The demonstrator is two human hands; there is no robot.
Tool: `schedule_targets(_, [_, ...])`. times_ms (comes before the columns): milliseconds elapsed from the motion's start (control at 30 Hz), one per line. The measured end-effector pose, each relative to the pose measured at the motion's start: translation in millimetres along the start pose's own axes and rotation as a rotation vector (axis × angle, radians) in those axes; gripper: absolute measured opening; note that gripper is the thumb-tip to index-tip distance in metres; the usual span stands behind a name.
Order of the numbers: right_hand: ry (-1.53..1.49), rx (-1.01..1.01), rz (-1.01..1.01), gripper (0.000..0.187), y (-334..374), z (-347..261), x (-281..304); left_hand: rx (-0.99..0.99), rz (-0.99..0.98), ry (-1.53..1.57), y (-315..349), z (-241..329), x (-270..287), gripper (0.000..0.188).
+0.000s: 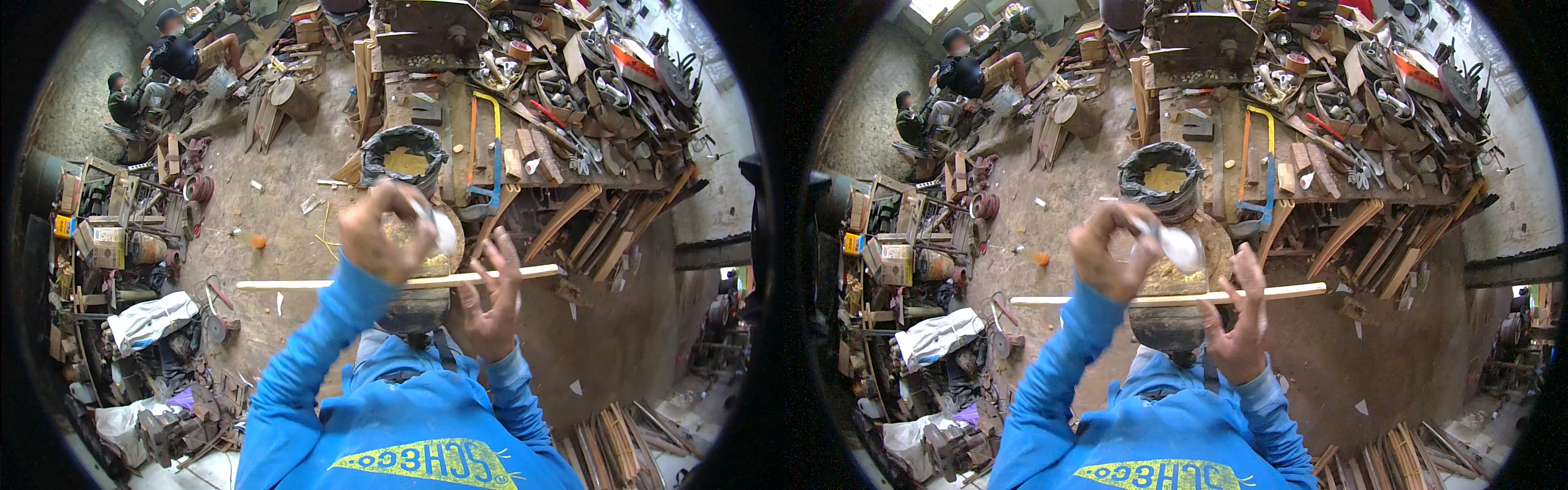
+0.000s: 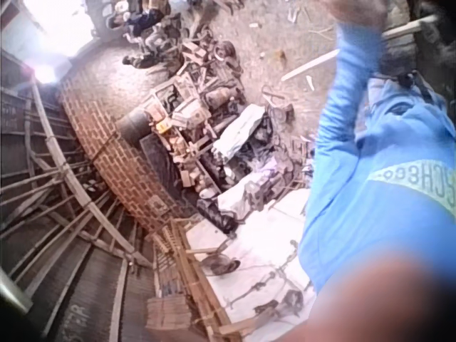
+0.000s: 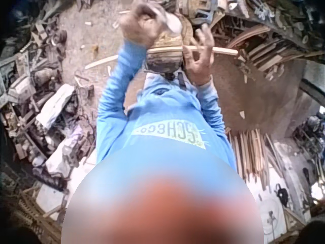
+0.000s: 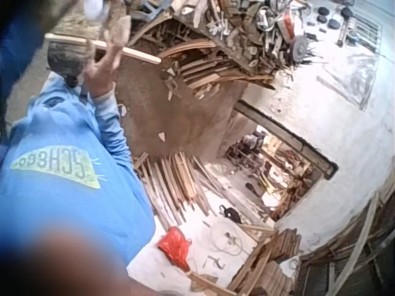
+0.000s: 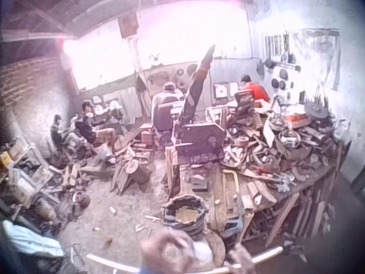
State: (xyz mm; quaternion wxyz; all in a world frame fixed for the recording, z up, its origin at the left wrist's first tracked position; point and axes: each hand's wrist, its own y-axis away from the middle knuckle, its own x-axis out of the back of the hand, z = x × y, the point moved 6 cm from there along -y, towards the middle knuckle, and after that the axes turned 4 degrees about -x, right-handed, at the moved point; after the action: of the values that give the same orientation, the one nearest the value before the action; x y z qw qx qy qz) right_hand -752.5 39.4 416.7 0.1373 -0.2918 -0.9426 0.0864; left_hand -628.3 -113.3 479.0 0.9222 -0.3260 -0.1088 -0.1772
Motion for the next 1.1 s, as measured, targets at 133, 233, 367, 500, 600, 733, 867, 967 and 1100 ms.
schedule_targets(133, [0.066,-0.092,-0.03,0.044,33.7,4.9,-29.6,0.433,-0.083,0.154,77.0,6.3,-20.4,0.016])
schedule_targets(233, [0.101,-0.211,-0.024,0.036,65.7,16.9,-35.9,0.794,-0.128,0.446,132.2,-15.7,-28.0,0.015])
schedule_targets(367, [0.032,-0.463,0.017,0.041,102.1,36.7,-39.6,0.117,-0.444,-0.377,167.9,-26.2,3.9,0.056])
schedule_targets(500, [0.117,-0.468,0.012,0.042,113.5,40.7,-51.3,0.23,-0.592,-0.627,215.9,-77.4,48.1,0.072])
schedule_targets(600, [0.165,-0.386,-0.065,0.039,114.4,37.8,-71.3,0.321,-0.345,-0.785,228.8,-104.8,113.7,0.075])
schedule_targets(733, [0.285,-0.266,-0.061,0.03,117.7,35.1,-99.1,0.379,-0.397,-0.887,238.1,-134.1,161.4,0.079])
schedule_targets(867, [0.223,-0.316,-0.091,0.031,121.5,43.5,-119.8,0.39,-0.382,-0.787,243.3,-133.7,160.8,0.08])
schedule_targets(967, [0.225,-0.344,-0.099,0.03,120.7,46.9,-124.1,0.412,-0.362,-0.781,241.7,-129.3,157.7,0.081])
schedule_targets(1100, [0.254,-0.364,-0.071,0.029,118.2,45.2,-121.7,0.439,-0.361,-0.789,240.4,-128.8,155.6,0.085])
